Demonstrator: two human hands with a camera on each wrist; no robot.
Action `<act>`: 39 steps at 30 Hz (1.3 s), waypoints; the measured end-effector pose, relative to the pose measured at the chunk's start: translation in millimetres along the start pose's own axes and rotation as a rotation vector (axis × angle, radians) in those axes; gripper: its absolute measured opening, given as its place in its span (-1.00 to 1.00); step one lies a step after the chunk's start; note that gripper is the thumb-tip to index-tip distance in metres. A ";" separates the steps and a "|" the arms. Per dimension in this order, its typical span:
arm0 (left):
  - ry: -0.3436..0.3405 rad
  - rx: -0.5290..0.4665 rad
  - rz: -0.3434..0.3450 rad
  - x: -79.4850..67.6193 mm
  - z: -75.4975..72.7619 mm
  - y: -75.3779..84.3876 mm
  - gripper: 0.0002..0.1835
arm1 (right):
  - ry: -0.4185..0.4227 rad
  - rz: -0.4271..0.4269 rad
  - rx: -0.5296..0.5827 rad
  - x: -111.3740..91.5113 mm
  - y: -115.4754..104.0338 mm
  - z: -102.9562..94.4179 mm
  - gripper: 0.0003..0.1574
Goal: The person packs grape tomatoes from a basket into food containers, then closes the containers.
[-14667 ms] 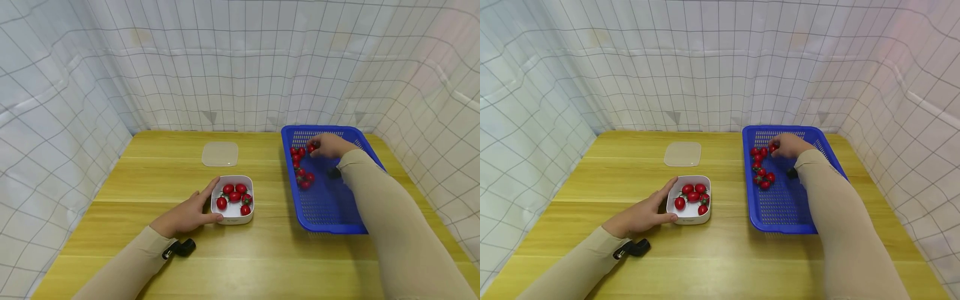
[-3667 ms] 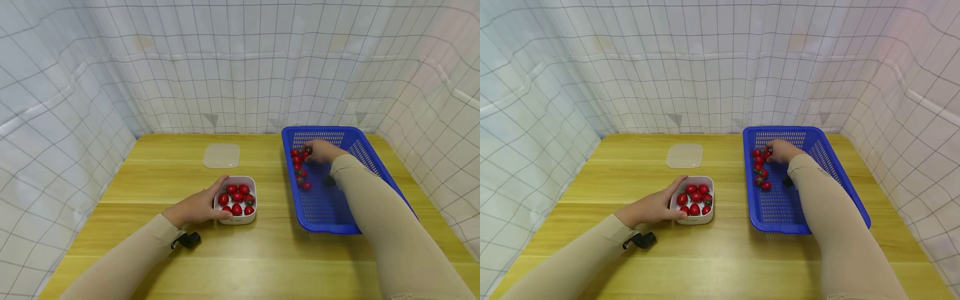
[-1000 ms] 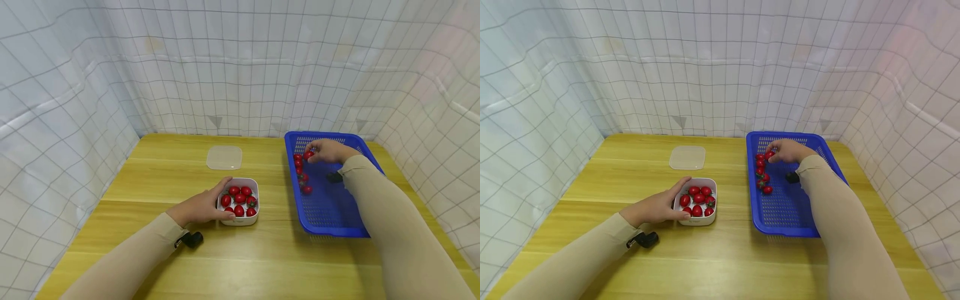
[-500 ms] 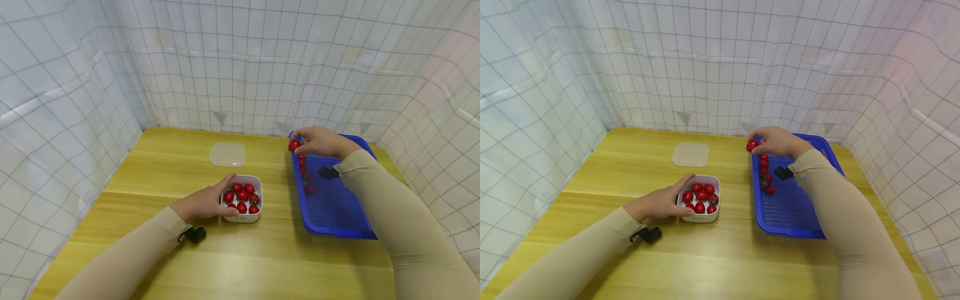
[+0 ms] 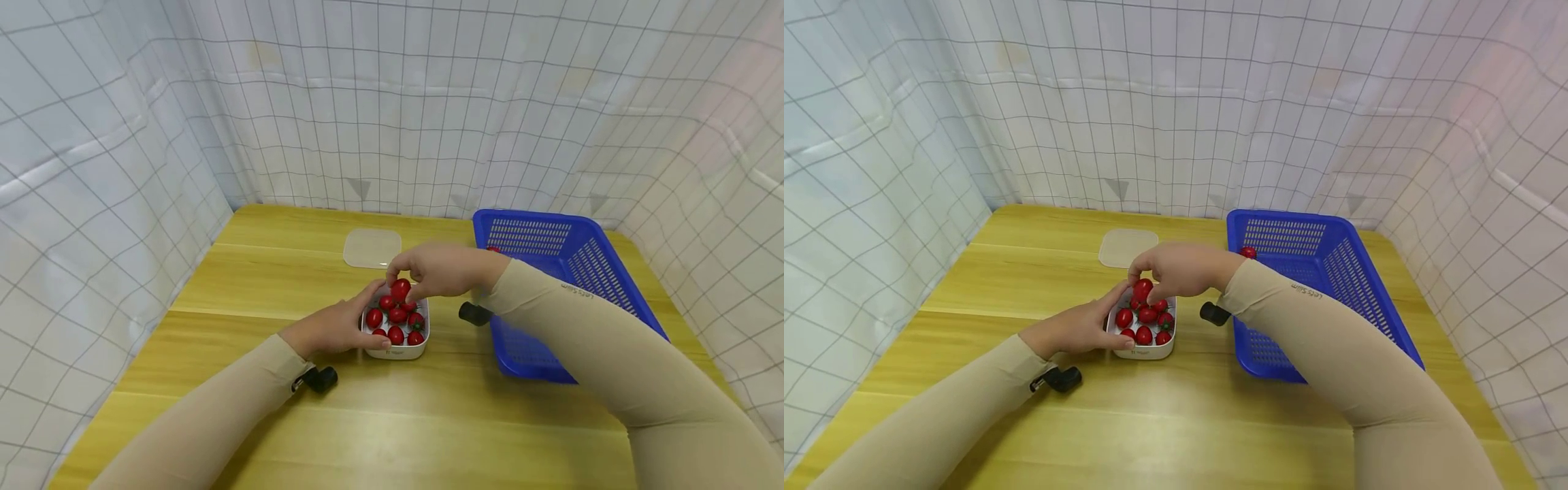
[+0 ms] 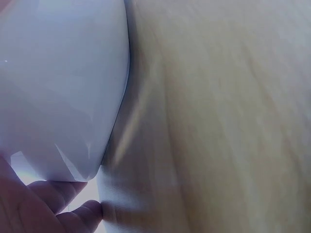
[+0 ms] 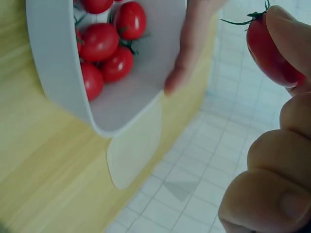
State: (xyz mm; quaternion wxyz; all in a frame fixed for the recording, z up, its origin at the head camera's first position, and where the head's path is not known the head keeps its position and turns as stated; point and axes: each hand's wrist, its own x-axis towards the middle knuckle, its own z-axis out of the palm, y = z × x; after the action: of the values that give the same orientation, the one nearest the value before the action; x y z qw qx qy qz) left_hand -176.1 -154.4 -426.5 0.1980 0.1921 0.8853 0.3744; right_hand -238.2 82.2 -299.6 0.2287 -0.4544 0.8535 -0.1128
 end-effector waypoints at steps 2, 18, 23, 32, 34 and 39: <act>-0.003 -0.006 0.016 0.5 -0.4 0.0 0.23 | -0.013 -0.005 -0.006 4.1 -3.4 3.4 -0.62; 0.031 0.045 -0.050 1.3 -2.0 5.2 0.26 | 0.294 0.154 0.316 -44.9 84.7 -29.5 -0.52; 0.032 0.031 -0.053 1.4 -1.6 3.1 0.27 | 0.438 0.329 0.423 -72.1 163.0 -26.7 -0.47; 0.028 0.029 -0.074 -0.1 0.2 3.6 0.25 | 0.315 0.423 0.444 -68.8 222.5 -1.8 -0.43; 0.026 0.022 -0.069 -0.6 1.0 4.6 0.26 | 0.299 0.431 0.393 -63.6 229.3 2.7 -0.44; 0.023 0.030 -0.075 -1.1 3.5 5.5 0.26 | 0.274 0.444 0.307 -52.8 239.6 12.1 -0.43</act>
State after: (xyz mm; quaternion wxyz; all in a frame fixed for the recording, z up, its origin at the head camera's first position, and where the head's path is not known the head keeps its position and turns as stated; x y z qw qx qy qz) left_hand -172.4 -149.4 -424.5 0.1985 0.1575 0.8997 0.3555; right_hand -380.2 260.6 -390.8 0.1966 -0.1975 0.9279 -0.2478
